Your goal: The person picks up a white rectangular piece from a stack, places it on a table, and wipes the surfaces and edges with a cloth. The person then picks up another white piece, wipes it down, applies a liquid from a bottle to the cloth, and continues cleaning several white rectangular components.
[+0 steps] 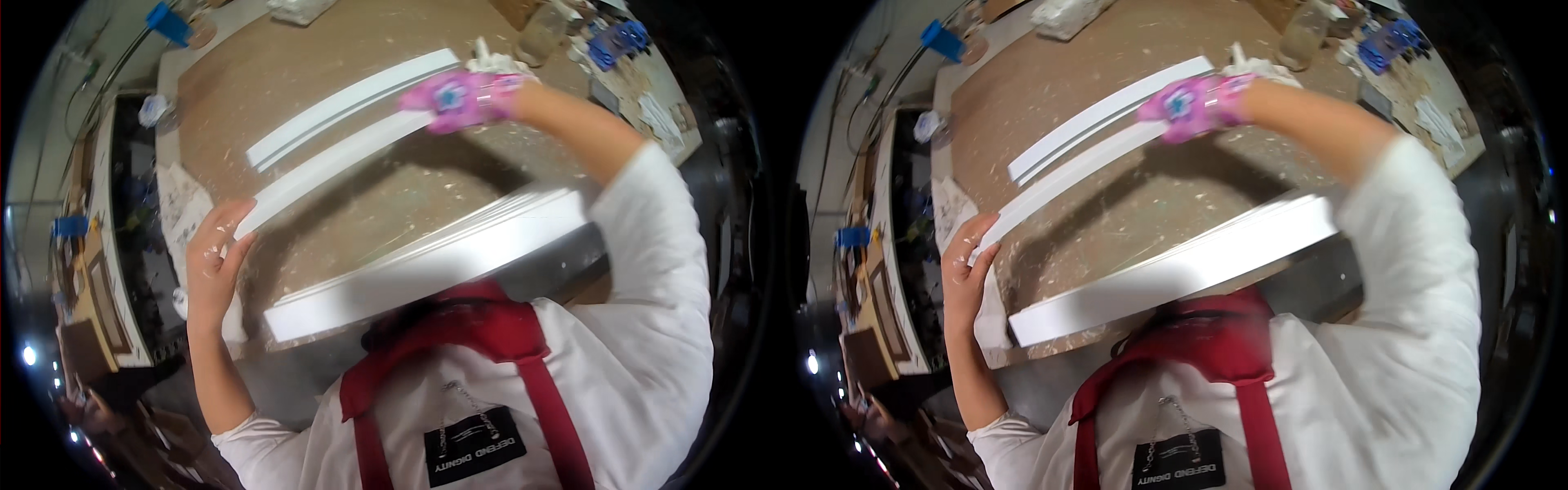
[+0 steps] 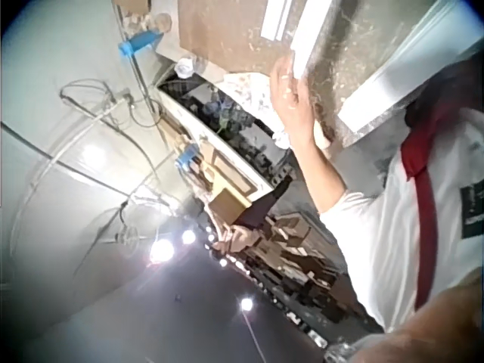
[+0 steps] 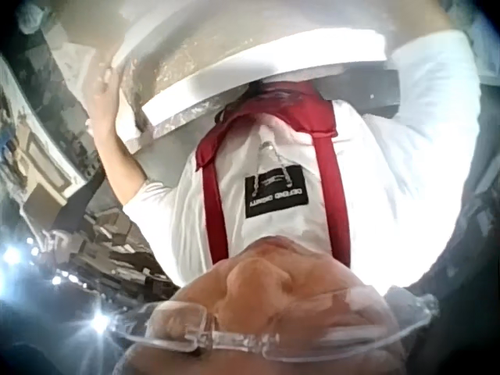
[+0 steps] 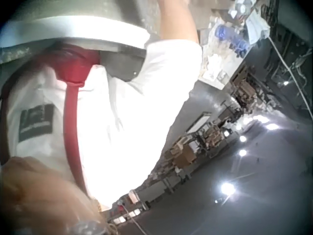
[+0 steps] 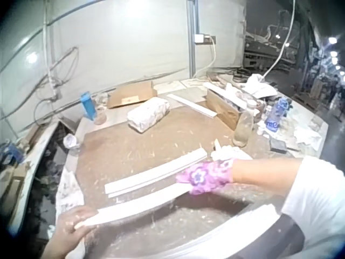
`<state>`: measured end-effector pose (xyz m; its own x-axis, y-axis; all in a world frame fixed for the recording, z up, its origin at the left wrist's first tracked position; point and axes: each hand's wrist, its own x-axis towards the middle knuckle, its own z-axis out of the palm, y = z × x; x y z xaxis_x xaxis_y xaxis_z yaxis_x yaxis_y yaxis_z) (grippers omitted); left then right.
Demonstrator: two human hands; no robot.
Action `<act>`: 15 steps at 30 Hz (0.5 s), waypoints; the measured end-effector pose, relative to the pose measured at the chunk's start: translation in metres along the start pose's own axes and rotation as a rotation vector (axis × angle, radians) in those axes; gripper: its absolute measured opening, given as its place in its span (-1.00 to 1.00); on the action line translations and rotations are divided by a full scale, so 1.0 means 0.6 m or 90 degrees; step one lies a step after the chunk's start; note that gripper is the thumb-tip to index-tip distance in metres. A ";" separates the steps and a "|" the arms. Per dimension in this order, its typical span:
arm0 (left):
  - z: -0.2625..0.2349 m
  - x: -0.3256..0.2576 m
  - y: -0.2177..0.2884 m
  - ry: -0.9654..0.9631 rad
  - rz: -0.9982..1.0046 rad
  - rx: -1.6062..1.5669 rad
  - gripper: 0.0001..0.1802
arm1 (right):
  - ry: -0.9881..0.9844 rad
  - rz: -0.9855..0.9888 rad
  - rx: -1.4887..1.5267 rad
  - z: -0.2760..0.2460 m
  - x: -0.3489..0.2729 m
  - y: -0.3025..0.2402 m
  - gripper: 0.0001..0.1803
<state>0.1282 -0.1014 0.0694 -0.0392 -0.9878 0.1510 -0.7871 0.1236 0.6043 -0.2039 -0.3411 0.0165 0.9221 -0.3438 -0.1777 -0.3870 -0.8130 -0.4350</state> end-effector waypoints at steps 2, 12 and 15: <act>-0.028 -0.034 0.006 -0.007 -0.015 -0.064 -0.63 | -0.062 0.057 -0.010 -0.090 -0.030 -0.105 -0.52; -0.031 -0.134 0.073 -0.164 -0.052 -0.065 -0.37 | 0.046 0.049 -0.113 -0.019 -0.186 -0.260 -0.36; -0.023 -0.146 0.084 -0.178 -0.067 -0.084 -0.33 | 0.103 0.024 -0.169 0.025 -0.189 -0.249 -0.26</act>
<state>0.1006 -0.0070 0.0974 -0.1438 -0.9813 -0.1279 -0.7102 0.0123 0.7039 -0.2504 -0.1736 0.0881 0.9026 -0.4289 -0.0371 -0.4281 -0.8854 -0.1811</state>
